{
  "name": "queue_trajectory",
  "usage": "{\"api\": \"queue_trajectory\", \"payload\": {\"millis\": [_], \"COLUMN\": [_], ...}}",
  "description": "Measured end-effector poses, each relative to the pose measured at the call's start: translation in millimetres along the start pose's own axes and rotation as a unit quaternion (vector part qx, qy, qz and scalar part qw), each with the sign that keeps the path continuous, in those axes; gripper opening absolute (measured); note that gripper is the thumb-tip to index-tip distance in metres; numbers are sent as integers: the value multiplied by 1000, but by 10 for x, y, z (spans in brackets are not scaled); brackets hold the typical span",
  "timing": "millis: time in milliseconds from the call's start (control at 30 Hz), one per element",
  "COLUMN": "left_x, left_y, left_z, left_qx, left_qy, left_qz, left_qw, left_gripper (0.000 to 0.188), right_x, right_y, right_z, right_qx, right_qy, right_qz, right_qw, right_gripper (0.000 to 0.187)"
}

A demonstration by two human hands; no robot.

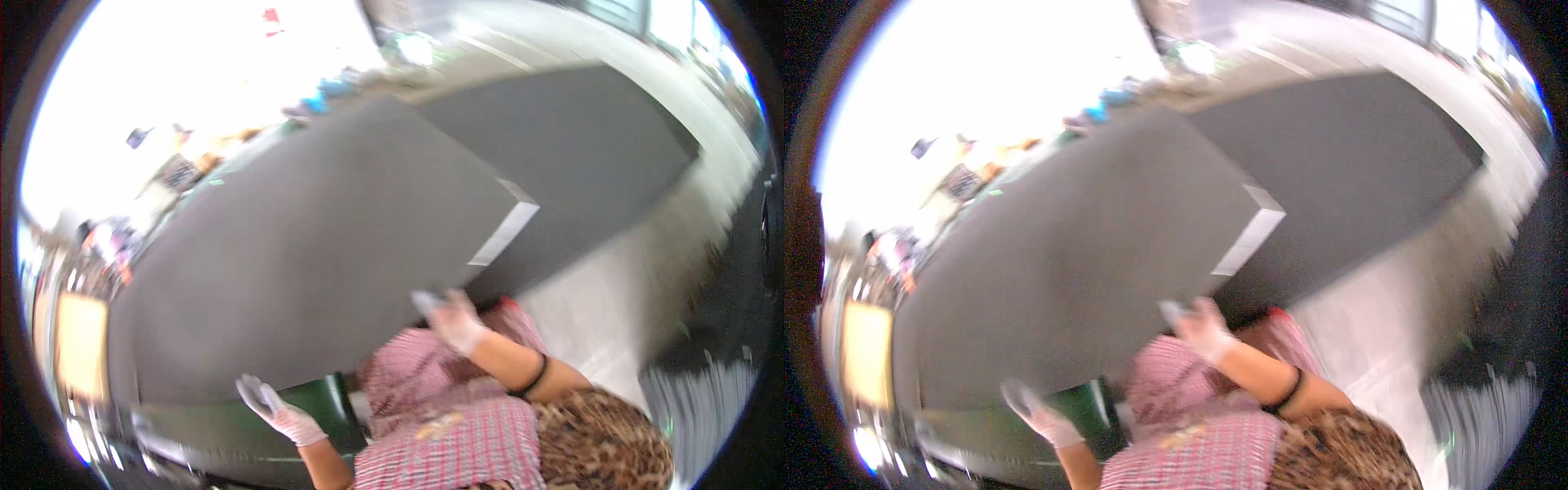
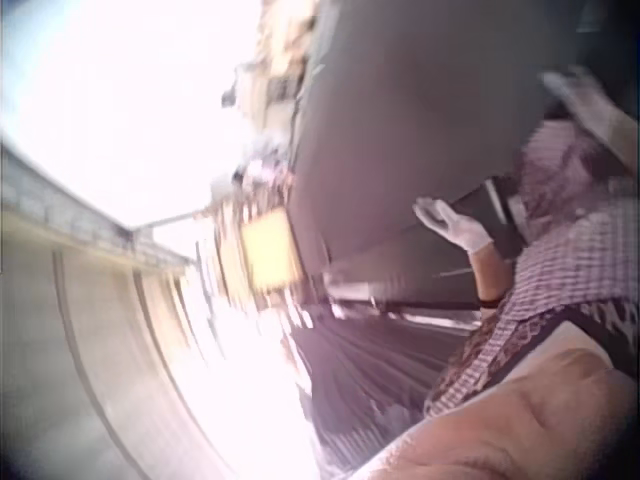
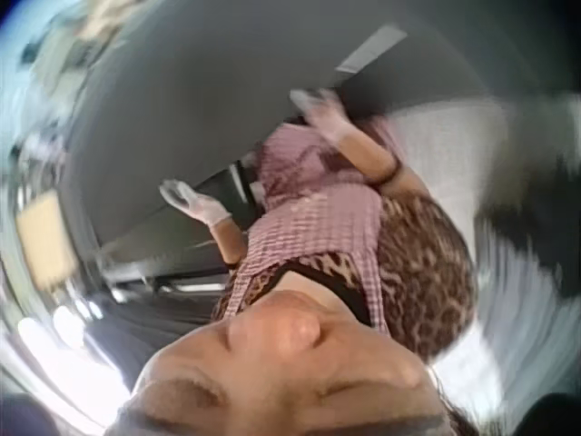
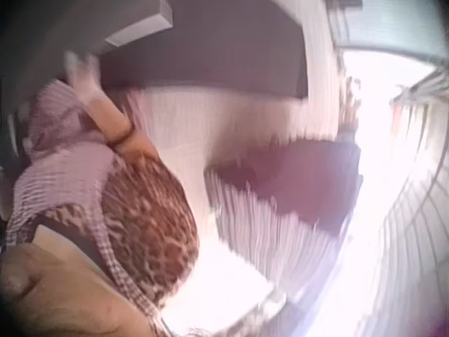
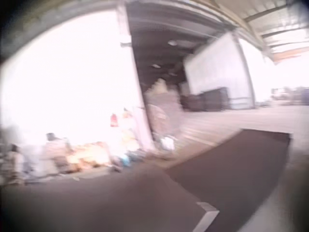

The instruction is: Picking up and stacking large black flexible sheets from a conveyor belt.

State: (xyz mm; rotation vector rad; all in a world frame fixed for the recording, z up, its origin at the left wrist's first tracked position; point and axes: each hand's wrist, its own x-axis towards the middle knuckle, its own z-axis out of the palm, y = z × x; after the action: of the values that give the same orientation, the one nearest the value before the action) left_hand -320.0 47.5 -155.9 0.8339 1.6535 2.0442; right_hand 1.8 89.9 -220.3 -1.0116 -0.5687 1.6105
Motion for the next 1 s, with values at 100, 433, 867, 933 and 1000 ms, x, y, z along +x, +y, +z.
{"api": "queue_trajectory", "payload": {"millis": [100,433,867,933,1000], "left_x": [-74,1004,2120,1490,704], "left_y": [102,-890,-984,-466,-70], "left_z": [400,9,-599,74,710], "left_qx": [107,680,626,480,322], "left_qy": [-320,-406,-351,-370,-430], "left_qz": [95,132,126,90,53], "left_qw": [937,596,685,790,842], "left_gripper": [50,73,54,46,40], "right_x": [-69,616,594,668,733], "right_y": [105,1430,-27,-953,-1676], "right_z": [266,-2590,-1992,-1672,-1622], "right_qx": [-54,-214,336,236,292], "right_qy": [-107,337,334,372,213], "right_qz": [-94,-63,22,7,-120], "right_qw": [988,914,880,898,925], "right_gripper": [46,54,55,45,30]}}
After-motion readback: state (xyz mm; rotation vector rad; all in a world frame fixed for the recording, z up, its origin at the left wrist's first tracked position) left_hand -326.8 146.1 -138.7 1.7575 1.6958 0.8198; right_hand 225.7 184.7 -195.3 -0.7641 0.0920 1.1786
